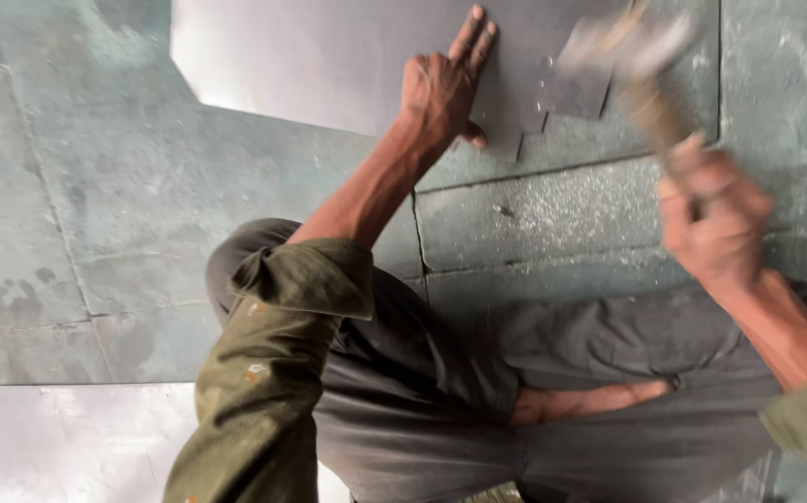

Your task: The person sits on the floor and uses a hammer and a metal punch to create indentations or rivets along the edges of stacked metal sheets. The person repeatedly positions the punch and strikes it with the hammer, occasionally adjusting the stack of sheets.

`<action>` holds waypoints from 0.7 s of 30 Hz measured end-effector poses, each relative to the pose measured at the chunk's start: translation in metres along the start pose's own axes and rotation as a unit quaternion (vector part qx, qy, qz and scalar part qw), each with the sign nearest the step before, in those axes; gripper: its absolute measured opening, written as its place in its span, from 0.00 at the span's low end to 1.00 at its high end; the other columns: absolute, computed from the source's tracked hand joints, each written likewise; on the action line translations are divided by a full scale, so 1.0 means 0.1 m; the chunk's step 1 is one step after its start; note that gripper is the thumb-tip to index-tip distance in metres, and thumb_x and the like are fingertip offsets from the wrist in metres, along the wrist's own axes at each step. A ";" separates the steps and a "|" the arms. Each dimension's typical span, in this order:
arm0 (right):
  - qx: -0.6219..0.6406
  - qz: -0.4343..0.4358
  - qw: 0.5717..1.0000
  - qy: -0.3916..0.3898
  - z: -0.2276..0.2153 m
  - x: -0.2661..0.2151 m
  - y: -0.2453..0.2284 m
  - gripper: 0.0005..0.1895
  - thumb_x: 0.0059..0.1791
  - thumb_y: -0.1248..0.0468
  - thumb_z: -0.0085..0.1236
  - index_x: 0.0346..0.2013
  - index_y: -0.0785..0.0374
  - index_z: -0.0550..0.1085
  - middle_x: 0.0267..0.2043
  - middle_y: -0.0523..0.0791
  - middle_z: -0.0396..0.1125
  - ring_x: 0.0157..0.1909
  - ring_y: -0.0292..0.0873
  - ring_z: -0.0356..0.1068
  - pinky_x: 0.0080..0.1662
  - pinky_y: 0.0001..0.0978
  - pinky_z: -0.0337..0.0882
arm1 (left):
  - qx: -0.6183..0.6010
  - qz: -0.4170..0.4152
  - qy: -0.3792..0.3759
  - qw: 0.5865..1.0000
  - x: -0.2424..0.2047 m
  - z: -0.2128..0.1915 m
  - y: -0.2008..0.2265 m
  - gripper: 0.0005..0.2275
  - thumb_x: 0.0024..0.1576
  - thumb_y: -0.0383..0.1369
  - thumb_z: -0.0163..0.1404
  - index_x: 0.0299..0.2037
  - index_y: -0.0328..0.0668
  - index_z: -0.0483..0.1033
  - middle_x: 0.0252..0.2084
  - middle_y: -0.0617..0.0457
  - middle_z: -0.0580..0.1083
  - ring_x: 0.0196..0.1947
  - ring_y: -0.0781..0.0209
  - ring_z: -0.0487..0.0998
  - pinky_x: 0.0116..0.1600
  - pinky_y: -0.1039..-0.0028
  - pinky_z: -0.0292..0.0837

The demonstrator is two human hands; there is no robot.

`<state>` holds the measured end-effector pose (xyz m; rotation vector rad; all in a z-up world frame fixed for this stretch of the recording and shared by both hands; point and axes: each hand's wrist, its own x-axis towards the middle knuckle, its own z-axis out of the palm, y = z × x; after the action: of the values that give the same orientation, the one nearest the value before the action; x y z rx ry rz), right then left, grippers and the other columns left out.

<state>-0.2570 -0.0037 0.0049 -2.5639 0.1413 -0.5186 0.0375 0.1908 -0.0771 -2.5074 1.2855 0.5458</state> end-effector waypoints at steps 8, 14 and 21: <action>-0.075 0.031 0.991 -0.106 0.11 -0.09 -0.06 0.32 0.56 0.66 0.58 0.75 0.45 0.63 0.34 0.48 0.66 0.28 0.45 0.65 0.32 0.41 0.69 | -0.017 0.011 0.027 0.999 0.04 0.03 -0.01 0.72 0.24 0.69 0.63 0.78 0.54 0.31 0.81 0.48 0.33 0.34 0.59 0.79 0.39 0.70 0.75; -0.007 0.314 0.916 -0.249 -0.29 0.04 -0.51 0.36 0.56 0.61 0.55 0.79 0.42 0.59 0.32 0.47 0.73 0.26 0.46 0.73 0.34 0.40 0.75 | -0.047 0.042 0.042 0.997 0.05 -0.11 -0.17 0.68 0.28 0.67 0.65 0.78 0.56 0.36 0.79 0.49 0.35 0.38 0.54 0.80 0.40 0.68 0.77; -0.054 0.095 0.971 -0.215 0.22 -0.46 -0.93 0.18 0.52 0.61 0.55 0.57 0.60 0.71 0.56 0.49 0.72 0.46 0.46 0.75 0.41 0.33 0.78 | -0.039 0.156 0.177 0.971 -0.20 -0.05 0.20 0.47 0.41 0.61 0.66 0.70 0.53 0.61 0.76 0.41 0.49 0.67 0.42 0.65 0.56 0.53 0.72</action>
<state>-0.2913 0.0961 0.0195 -2.6647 0.2629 0.1235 0.0117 0.1918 -0.0652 -2.5602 1.8429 0.2166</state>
